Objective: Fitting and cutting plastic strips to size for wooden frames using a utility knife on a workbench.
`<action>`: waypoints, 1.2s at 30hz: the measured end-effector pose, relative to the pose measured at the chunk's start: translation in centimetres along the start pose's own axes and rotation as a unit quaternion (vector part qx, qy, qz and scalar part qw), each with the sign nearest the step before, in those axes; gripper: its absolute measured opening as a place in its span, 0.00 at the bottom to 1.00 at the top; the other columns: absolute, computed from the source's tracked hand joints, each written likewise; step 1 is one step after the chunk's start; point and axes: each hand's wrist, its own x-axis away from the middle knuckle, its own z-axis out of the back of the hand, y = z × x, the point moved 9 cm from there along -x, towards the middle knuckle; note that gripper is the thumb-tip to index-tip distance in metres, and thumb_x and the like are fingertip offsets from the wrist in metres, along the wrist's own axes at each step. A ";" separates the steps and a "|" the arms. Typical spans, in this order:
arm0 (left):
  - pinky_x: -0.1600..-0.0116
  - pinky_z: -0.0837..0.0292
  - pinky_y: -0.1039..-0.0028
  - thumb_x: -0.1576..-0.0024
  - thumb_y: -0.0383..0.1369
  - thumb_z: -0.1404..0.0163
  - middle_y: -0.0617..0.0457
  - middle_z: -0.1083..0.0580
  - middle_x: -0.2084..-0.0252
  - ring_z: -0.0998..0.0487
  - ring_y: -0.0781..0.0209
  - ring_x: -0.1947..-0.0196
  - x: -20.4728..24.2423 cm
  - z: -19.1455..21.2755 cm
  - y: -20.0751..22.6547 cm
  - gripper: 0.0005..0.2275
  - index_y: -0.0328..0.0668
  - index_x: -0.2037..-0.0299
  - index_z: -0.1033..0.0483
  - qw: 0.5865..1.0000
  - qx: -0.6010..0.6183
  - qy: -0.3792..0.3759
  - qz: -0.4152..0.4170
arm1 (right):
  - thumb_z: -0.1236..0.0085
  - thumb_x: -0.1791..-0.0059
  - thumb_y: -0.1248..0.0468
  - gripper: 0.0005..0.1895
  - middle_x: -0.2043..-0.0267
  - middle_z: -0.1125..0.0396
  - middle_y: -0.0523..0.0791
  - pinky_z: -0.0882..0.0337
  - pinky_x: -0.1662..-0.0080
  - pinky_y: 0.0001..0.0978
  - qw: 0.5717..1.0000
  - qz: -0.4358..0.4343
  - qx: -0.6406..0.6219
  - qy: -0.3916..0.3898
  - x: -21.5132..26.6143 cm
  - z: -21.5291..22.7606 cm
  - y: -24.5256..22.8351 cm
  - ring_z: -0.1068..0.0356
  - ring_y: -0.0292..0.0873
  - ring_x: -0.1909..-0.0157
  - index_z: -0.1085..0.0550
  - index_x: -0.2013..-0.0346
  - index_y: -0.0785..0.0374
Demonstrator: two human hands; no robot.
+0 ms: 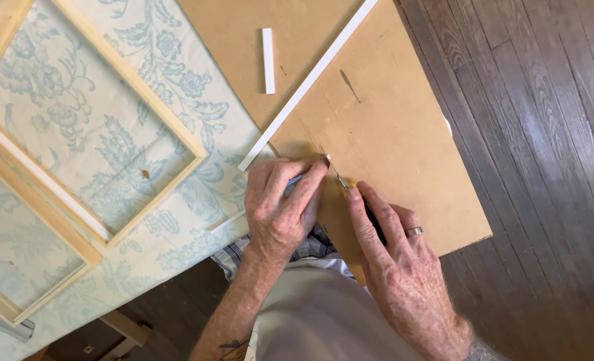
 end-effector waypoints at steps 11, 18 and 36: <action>0.56 0.29 0.64 0.36 0.23 0.44 0.53 0.24 0.59 0.25 0.55 0.64 -0.2 -0.1 0.0 0.04 0.38 0.55 0.19 1.000 -0.002 0.007 0.000 | 0.52 0.48 0.69 0.35 0.26 0.43 0.44 0.23 0.58 0.37 1.000 0.004 0.014 -0.009 -1.0 0.5 -0.2 0.36 0.49 0.41 0.44 0.25 0.58; 0.56 0.28 0.64 0.37 0.21 0.42 0.53 0.25 0.59 0.24 0.54 0.64 0.1 -0.2 0.0 0.05 0.37 0.54 0.19 1.000 -0.004 0.008 -0.001 | 0.53 0.50 0.72 0.37 0.26 0.43 0.44 0.24 0.59 0.38 1.000 0.009 0.015 -0.015 -1.3 0.7 -0.3 0.36 0.50 0.43 0.45 0.25 0.59; 0.57 0.28 0.65 0.37 0.21 0.42 0.52 0.24 0.60 0.25 0.54 0.65 -0.3 -0.1 0.1 0.04 0.36 0.56 0.19 1.000 -0.002 0.010 0.000 | 0.53 0.48 0.69 0.37 0.24 0.44 0.44 0.24 0.58 0.37 0.998 0.019 0.041 -0.032 -0.3 0.1 0.2 0.35 0.50 0.40 0.47 0.24 0.57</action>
